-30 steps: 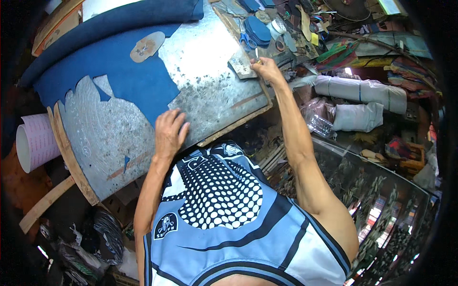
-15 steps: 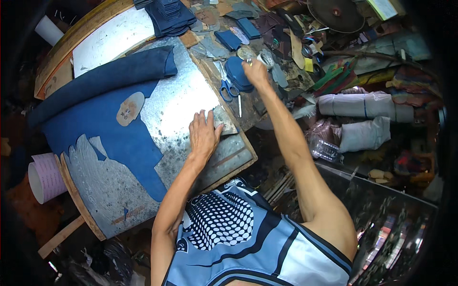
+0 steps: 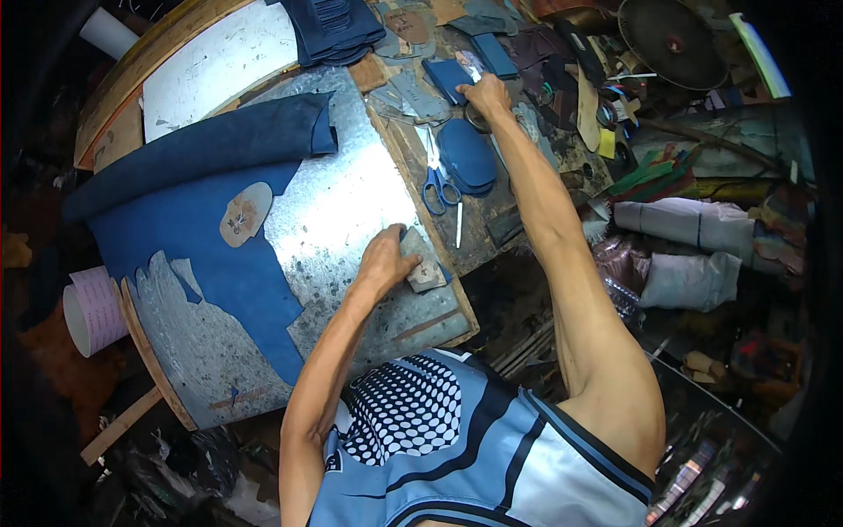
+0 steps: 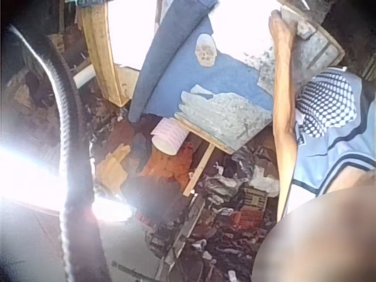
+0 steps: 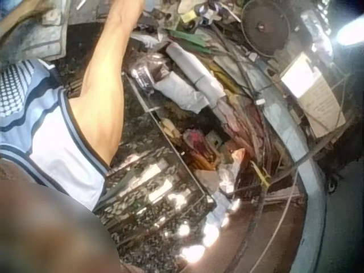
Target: Cutting and marking leather pieces using templates and a hand-held blade for shoe manufacturing.
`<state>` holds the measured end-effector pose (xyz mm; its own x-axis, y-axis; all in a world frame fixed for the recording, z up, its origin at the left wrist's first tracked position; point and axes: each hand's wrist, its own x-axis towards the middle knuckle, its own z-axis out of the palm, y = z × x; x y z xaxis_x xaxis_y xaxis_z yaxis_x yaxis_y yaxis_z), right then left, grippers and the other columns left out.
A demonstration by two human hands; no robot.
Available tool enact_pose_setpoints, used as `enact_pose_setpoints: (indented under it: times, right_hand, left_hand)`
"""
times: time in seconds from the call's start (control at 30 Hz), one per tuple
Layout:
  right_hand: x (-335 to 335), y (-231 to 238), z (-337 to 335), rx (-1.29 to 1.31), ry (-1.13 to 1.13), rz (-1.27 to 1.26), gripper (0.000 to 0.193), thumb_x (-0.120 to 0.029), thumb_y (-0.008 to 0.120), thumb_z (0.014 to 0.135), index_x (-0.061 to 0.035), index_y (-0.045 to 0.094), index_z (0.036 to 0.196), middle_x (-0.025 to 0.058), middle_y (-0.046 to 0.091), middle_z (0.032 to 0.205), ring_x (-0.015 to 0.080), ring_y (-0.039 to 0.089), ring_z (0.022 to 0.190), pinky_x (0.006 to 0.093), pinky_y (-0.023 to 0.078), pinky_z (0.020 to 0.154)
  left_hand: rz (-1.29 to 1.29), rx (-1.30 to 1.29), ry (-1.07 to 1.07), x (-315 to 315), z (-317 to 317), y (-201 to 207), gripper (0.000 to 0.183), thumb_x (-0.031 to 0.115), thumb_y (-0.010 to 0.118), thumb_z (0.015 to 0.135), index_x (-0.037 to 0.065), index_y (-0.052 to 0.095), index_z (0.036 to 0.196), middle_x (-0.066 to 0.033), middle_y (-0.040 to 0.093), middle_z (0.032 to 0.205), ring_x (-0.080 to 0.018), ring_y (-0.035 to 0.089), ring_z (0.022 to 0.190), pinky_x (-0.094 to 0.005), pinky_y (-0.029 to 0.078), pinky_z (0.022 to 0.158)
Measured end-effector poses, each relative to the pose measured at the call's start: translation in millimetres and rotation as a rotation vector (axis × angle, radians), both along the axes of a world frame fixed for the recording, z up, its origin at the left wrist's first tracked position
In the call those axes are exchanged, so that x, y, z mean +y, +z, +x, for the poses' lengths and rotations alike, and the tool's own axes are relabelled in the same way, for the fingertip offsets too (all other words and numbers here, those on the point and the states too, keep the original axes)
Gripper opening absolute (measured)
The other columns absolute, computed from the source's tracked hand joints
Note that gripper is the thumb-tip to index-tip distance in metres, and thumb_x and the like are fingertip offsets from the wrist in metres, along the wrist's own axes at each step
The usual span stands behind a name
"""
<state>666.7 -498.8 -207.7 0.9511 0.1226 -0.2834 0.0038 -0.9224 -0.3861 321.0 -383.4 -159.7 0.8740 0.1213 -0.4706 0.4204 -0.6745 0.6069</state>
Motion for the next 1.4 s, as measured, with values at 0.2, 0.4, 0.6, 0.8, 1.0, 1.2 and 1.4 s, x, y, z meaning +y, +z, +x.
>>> enact_pose_setpoints:
  times: [0.2,0.4,0.6,0.8,1.0,1.2,1.4]
  right_hand:
    - [6.9,-6.7,-10.5,-0.071,-0.089,0.075,0.059,-0.042,0.079,0.078,-0.0023,0.063,0.119,0.0239,0.065,0.121,0.0408,0.061,0.117,0.0487,0.048,0.097]
    - [0.7,-16.8,-2.7,-0.227,-0.051,0.194,0.045,-0.032,0.076,0.081,-0.0021,0.066,0.114,0.0209,0.07,0.104,0.0368,0.067,0.099,0.0448,0.052,0.086]
    - [-11.6,100.5,-144.8,0.045,0.515,0.573,0.028,-0.021,0.069,0.087,-0.0026,0.068,0.108,0.0034,0.066,0.076,0.013,0.061,0.071,0.03,0.049,0.063]
    - [-13.3,98.2,-264.0,0.277,0.573,0.807,0.025,-0.012,0.063,0.089,0.0006,0.067,0.11,0.0065,0.069,0.089,0.0124,0.061,0.082,0.0297,0.049,0.073]
    - [-21.5,61.9,-303.2,0.578,0.469,0.72,0.03,-0.006,0.056,0.083,-0.0001,0.068,0.11,0.0018,0.065,0.084,0.0091,0.054,0.073,0.0266,0.045,0.066]
    - [-39.6,80.9,-323.6,0.6,0.336,0.722,0.043,-0.004,0.056,0.08,-0.001,0.065,0.122,0.0032,0.064,0.086,0.0079,0.052,0.069,0.0249,0.043,0.062]
    - [-43.6,75.3,-354.8,0.434,0.39,0.685,0.052,-0.012,0.066,0.083,-0.0014,0.056,0.133,0.0109,0.07,0.104,0.0177,0.063,0.08,0.033,0.049,0.072]
  left_hand:
    - [-0.628,0.129,0.242,14.0,-45.0,22.1,0.039,0.013,0.07,0.089,-0.001,0.058,0.123,-0.0124,0.067,0.103,-0.0195,0.064,0.091,-0.0317,0.052,0.082]
    - [-0.584,-0.084,0.29,29.3,-77.5,42.8,0.039,0.01,0.066,0.09,0.002,0.057,0.127,-0.0091,0.064,0.11,-0.0185,0.061,0.094,-0.0316,0.05,0.085]
    - [-0.481,-0.212,0.291,45.1,-90.8,78.9,0.03,0.008,0.066,0.088,-0.001,0.063,0.116,-0.0061,0.066,0.105,-0.0144,0.061,0.097,-0.029,0.049,0.087]
    - [-0.234,-0.512,0.142,40.3,-89.4,81.1,0.034,0.009,0.07,0.083,0.002,0.066,0.116,-0.0133,0.065,0.096,-0.0271,0.064,0.088,-0.0381,0.05,0.079]
    - [0.076,-0.511,-0.211,34.0,-89.6,53.2,0.054,0.004,0.071,0.079,0.01,0.057,0.13,-0.0134,0.059,0.093,-0.0317,0.058,0.09,-0.0427,0.048,0.083]
    - [0.169,-0.679,-0.126,41.9,-108.4,16.5,0.08,0.019,0.082,0.075,0.007,0.043,0.143,-0.0202,0.054,0.131,-0.0365,0.054,0.118,-0.0447,0.045,0.097]
    - [0.084,-0.594,-0.019,48.7,-119.8,-4.9,0.09,0.022,0.084,0.072,0.007,0.037,0.148,-0.0221,0.045,0.143,-0.0386,0.046,0.131,-0.0446,0.04,0.109]
